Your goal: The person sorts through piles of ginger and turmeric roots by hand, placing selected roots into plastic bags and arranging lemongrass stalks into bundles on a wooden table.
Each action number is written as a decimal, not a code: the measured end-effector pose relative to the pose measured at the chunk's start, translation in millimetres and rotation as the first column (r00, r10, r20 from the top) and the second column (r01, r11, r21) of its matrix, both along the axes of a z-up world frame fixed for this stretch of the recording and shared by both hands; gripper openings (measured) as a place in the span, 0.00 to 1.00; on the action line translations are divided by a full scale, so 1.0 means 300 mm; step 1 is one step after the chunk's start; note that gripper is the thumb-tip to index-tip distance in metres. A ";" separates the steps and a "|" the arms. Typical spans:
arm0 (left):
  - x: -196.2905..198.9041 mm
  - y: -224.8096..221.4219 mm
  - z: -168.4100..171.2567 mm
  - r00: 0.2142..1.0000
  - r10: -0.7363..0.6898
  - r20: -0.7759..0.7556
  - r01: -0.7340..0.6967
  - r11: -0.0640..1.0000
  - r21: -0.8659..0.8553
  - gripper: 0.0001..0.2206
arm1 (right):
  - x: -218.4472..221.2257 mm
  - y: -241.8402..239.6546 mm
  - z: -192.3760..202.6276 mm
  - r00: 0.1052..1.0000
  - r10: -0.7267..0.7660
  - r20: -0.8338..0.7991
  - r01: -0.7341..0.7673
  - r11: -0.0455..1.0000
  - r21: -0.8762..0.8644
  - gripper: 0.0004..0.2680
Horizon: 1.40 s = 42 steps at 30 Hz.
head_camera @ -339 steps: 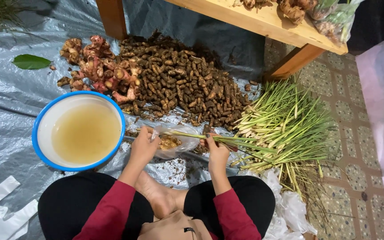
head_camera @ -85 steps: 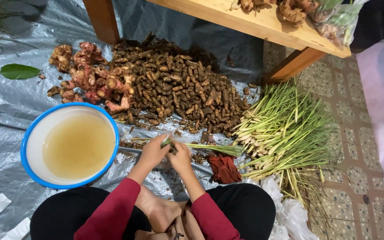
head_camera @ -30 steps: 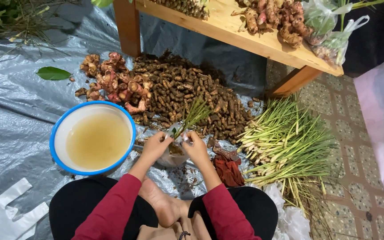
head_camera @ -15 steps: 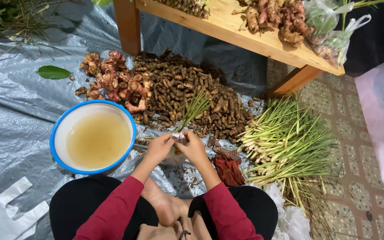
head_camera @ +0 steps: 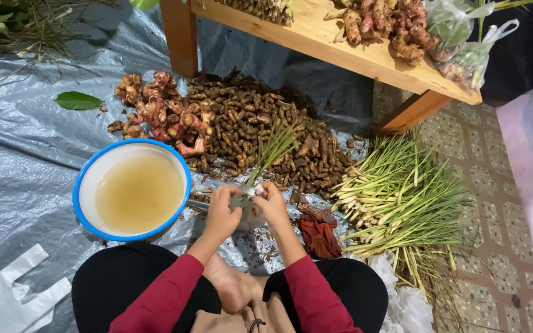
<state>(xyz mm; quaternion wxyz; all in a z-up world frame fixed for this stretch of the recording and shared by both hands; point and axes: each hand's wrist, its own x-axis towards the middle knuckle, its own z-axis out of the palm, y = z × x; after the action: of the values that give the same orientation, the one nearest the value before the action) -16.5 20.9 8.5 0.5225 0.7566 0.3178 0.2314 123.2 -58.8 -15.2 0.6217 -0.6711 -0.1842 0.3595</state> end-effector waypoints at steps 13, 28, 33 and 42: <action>0.016 0.010 -0.129 0.997 -0.063 -0.041 0.073 0.940 0.334 0.12 | 0.008 -0.013 -0.003 0.987 0.113 0.110 -0.109 0.993 -0.042 0.12; 0.057 0.017 -0.259 0.996 0.065 -0.066 -0.087 0.893 -0.441 0.17 | 0.000 -0.040 0.187 -0.029 0.532 0.846 -0.068 0.844 -0.533 0.03; 0.065 0.001 -0.202 0.990 -0.101 0.101 0.133 0.906 -0.401 0.22 | -0.056 -0.026 0.223 -0.316 0.416 0.853 -0.051 0.890 -0.453 0.03; 0.102 0.073 -0.528 0.973 -0.140 0.185 0.190 0.939 -0.288 0.16 | -0.023 0.023 0.032 -0.033 0.377 0.926 -0.204 0.904 -0.376 0.02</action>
<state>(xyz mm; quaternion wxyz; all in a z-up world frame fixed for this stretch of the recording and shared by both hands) 14.1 42.9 -150.0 0.6742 0.6700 0.2412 0.1958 116.1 -52.0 -5.5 0.1862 -0.7121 -0.6733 -0.0703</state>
